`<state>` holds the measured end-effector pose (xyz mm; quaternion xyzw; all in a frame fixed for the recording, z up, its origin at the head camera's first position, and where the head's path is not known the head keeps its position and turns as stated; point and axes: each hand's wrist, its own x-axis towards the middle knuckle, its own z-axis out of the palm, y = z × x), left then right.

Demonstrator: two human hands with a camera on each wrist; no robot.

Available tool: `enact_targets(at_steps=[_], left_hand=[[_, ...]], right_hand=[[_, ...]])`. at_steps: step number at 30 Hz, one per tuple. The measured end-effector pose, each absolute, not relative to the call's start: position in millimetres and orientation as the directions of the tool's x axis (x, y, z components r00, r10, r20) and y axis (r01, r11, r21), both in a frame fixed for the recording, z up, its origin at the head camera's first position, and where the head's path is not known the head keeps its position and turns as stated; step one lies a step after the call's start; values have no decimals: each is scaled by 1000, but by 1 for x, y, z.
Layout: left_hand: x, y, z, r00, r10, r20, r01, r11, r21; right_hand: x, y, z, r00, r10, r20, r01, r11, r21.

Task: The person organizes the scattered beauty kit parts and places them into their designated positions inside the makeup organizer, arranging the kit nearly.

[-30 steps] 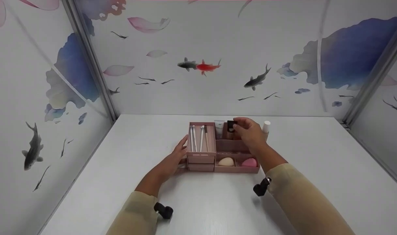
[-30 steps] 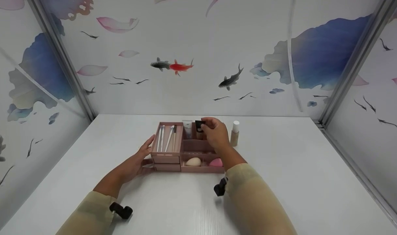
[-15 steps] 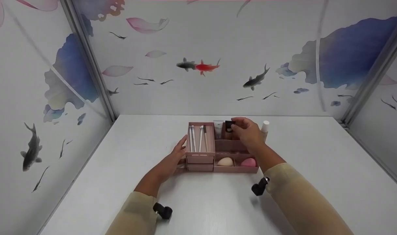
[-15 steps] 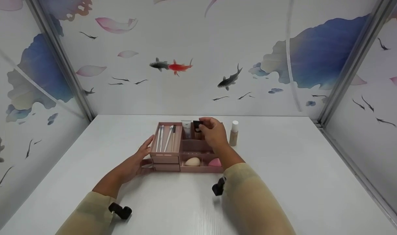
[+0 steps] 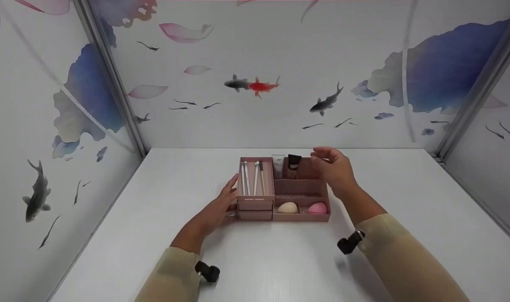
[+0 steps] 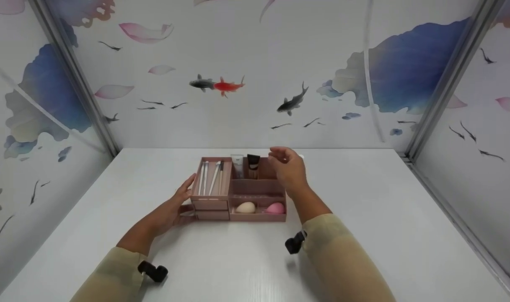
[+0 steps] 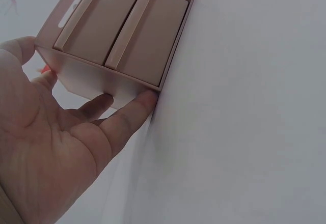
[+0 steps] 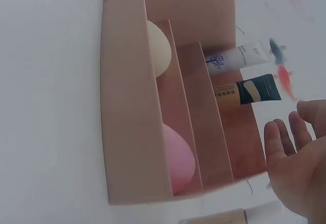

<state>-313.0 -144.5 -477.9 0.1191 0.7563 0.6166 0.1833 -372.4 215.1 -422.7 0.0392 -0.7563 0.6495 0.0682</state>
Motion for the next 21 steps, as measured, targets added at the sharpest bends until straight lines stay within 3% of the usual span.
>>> enact_targets(at_steps=[21], left_hand=[[-312, -145, -477, -912, 389, -134, -44, 233, 971]], right_hand=[[-367, 292, -445, -976, 200, 90, -51, 192, -980]])
